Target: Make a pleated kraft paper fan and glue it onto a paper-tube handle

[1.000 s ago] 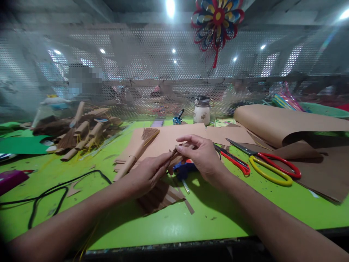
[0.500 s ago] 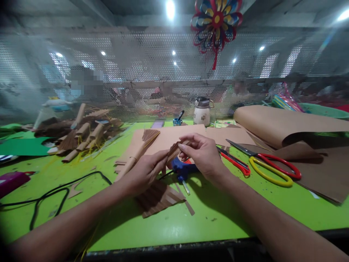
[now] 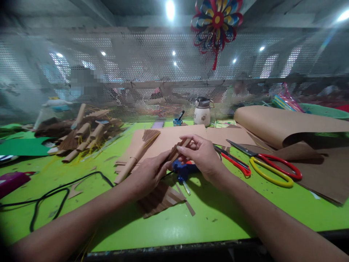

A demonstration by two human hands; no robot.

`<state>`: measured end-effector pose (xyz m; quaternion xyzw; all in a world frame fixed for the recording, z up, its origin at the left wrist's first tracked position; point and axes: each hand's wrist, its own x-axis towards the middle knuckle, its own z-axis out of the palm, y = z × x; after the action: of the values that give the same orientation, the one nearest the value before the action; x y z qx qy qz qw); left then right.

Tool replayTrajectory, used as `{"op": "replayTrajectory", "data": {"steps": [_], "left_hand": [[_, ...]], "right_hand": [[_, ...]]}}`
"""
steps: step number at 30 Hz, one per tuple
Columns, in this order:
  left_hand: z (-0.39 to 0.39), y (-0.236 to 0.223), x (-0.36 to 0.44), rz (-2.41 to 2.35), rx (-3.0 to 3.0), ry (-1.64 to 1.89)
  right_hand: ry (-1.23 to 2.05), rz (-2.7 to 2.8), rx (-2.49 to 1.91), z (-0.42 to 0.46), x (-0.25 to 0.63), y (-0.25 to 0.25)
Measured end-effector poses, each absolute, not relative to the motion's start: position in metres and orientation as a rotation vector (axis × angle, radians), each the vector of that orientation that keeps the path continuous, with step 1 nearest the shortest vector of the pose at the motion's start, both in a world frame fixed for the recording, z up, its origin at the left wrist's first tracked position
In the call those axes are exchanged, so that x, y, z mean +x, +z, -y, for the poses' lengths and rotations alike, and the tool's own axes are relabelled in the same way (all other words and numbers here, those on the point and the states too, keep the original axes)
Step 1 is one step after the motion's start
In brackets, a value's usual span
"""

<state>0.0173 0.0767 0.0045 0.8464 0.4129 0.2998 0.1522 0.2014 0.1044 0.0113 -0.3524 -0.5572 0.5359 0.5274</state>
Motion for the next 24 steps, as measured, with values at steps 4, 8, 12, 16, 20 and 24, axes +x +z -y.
{"op": "replayTrajectory", "data": {"steps": [4,8,12,16,20,24], "left_hand": [[-0.0774,0.0030,0.0161,-1.196,2.448,0.856],[-0.0766,0.0032,0.0158,-1.226,2.486,0.809],[-0.0725,0.0075,0.0176,-1.147,2.465,0.795],[-0.0699,0.0102,0.0208,-1.080,2.393,0.853],[-0.0715,0.0081,0.0221,-1.131,2.376,0.858],[-0.0737,0.0059,0.0214,-1.133,2.375,0.808]], "right_hand": [[1.312,1.366,-0.858,-0.0997,0.1973,0.0120],[1.220,1.386,-0.814,-0.0961,0.1960,0.0124],[1.176,1.383,-0.802,-0.0946,0.1948,0.0121],[1.150,1.377,-0.790,-0.0946,0.1933,0.0119],[1.133,1.380,-0.791,-0.0949,0.1944,0.0114],[1.109,1.381,-0.777,-0.0979,0.1964,0.0098]]}}
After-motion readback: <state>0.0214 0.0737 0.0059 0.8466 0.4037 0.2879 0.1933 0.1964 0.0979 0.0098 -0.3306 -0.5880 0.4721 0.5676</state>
